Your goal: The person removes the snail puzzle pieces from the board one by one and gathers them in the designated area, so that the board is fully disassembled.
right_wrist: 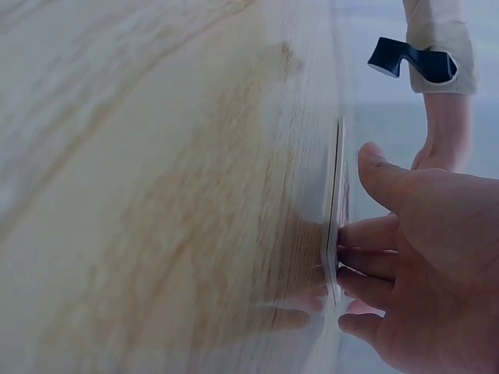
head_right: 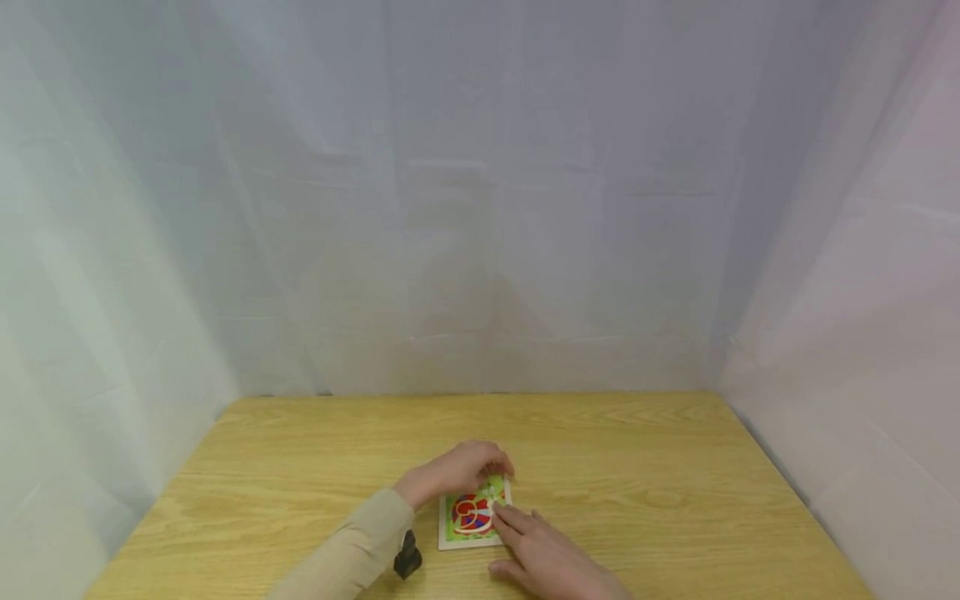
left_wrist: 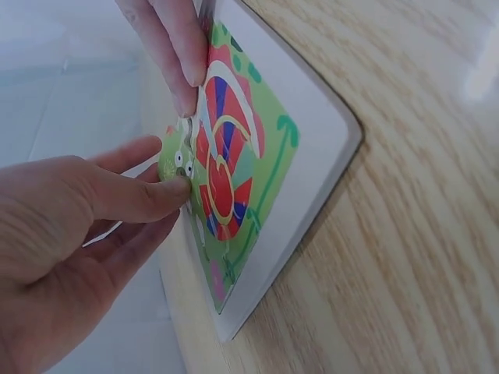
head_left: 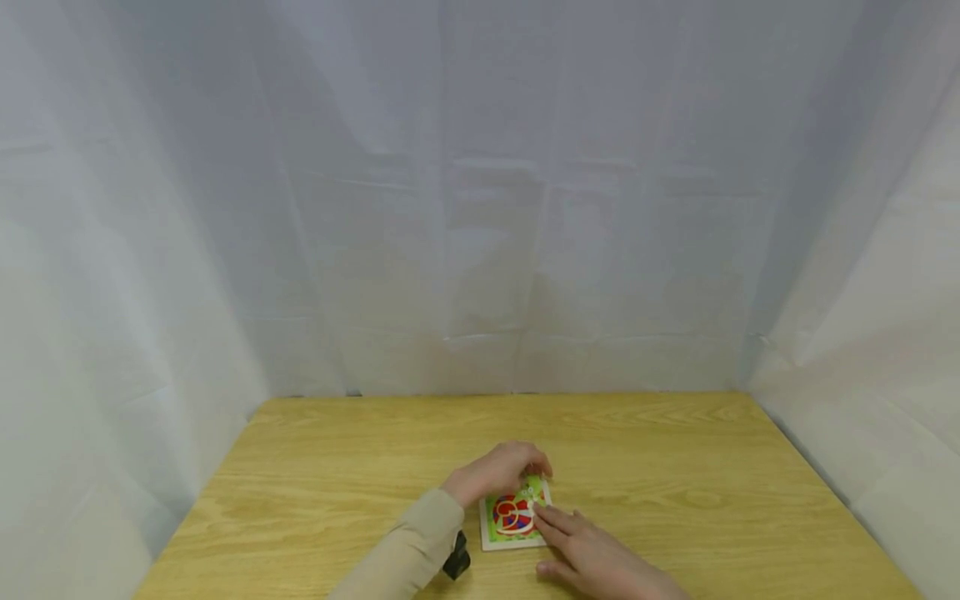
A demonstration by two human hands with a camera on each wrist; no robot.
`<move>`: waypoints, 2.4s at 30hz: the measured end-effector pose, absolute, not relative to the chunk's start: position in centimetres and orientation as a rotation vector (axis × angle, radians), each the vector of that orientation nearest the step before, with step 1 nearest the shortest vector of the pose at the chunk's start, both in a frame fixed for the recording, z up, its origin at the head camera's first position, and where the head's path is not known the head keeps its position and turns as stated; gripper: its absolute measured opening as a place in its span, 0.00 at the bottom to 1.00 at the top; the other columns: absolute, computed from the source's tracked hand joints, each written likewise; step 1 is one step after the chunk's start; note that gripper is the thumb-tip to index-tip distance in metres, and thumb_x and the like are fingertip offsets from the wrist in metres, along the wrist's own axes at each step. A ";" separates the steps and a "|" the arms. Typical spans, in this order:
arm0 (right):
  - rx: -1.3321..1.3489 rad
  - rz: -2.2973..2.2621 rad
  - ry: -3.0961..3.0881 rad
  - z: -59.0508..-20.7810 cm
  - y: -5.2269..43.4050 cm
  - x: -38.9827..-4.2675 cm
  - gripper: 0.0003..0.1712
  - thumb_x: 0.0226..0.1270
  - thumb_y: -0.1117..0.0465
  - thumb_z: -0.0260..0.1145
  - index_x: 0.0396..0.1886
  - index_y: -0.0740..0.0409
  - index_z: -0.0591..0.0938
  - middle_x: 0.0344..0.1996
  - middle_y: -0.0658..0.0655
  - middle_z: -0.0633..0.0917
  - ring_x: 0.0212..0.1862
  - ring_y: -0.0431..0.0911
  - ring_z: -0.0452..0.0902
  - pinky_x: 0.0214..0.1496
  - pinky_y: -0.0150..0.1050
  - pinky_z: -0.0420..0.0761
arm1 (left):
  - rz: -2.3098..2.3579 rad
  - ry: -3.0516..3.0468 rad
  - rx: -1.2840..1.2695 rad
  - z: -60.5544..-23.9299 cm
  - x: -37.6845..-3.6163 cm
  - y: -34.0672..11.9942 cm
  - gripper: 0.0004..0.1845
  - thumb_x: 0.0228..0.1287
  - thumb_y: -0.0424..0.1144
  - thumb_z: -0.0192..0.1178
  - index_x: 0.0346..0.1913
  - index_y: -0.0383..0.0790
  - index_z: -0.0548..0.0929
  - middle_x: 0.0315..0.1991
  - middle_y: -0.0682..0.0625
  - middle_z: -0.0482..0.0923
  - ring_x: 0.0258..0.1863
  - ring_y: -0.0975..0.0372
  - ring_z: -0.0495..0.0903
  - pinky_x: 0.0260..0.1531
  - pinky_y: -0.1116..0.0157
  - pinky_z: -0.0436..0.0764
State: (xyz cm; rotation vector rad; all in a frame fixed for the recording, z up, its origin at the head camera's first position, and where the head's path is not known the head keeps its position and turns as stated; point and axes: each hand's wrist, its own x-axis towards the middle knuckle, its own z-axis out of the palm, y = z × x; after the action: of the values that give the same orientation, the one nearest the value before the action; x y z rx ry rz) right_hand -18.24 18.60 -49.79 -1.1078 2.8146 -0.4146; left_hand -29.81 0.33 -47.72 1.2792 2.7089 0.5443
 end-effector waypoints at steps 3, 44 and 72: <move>-1.110 -0.408 2.827 -49.8 18.6 -18.2 0.38 0.69 0.38 0.44 0.68 0.60 0.62 0.68 0.58 0.61 0.66 0.54 0.60 0.60 0.57 0.65 | 0.554 2.730 1.274 -47.8 -29.8 0.2 0.24 0.47 0.19 0.58 0.45 0.48 0.82 0.37 0.56 0.77 0.36 0.69 0.74 0.38 0.76 0.74; -1.105 -0.412 2.793 -50.5 18.8 -18.9 0.42 0.66 0.35 0.44 0.70 0.58 0.58 0.70 0.57 0.58 0.68 0.53 0.56 0.62 0.56 0.63 | 1.240 2.633 0.926 -47.5 -30.5 -7.4 0.06 0.57 0.38 0.64 0.37 0.41 0.84 0.30 0.57 0.82 0.31 0.67 0.79 0.33 0.73 0.78; -1.103 -0.423 2.824 -50.4 18.8 -18.6 0.41 0.67 0.36 0.45 0.70 0.58 0.58 0.69 0.57 0.59 0.68 0.53 0.57 0.62 0.56 0.62 | 1.190 2.733 0.707 -48.2 -30.5 -14.8 0.06 0.60 0.38 0.61 0.37 0.42 0.86 0.32 0.54 0.83 0.28 0.66 0.79 0.28 0.68 0.79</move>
State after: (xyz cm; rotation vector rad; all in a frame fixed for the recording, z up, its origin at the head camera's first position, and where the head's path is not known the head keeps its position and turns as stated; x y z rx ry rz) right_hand -18.58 18.77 -50.40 -1.1025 2.8243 -0.4229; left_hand -30.45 -14.81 -48.19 0.7069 2.7333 1.1900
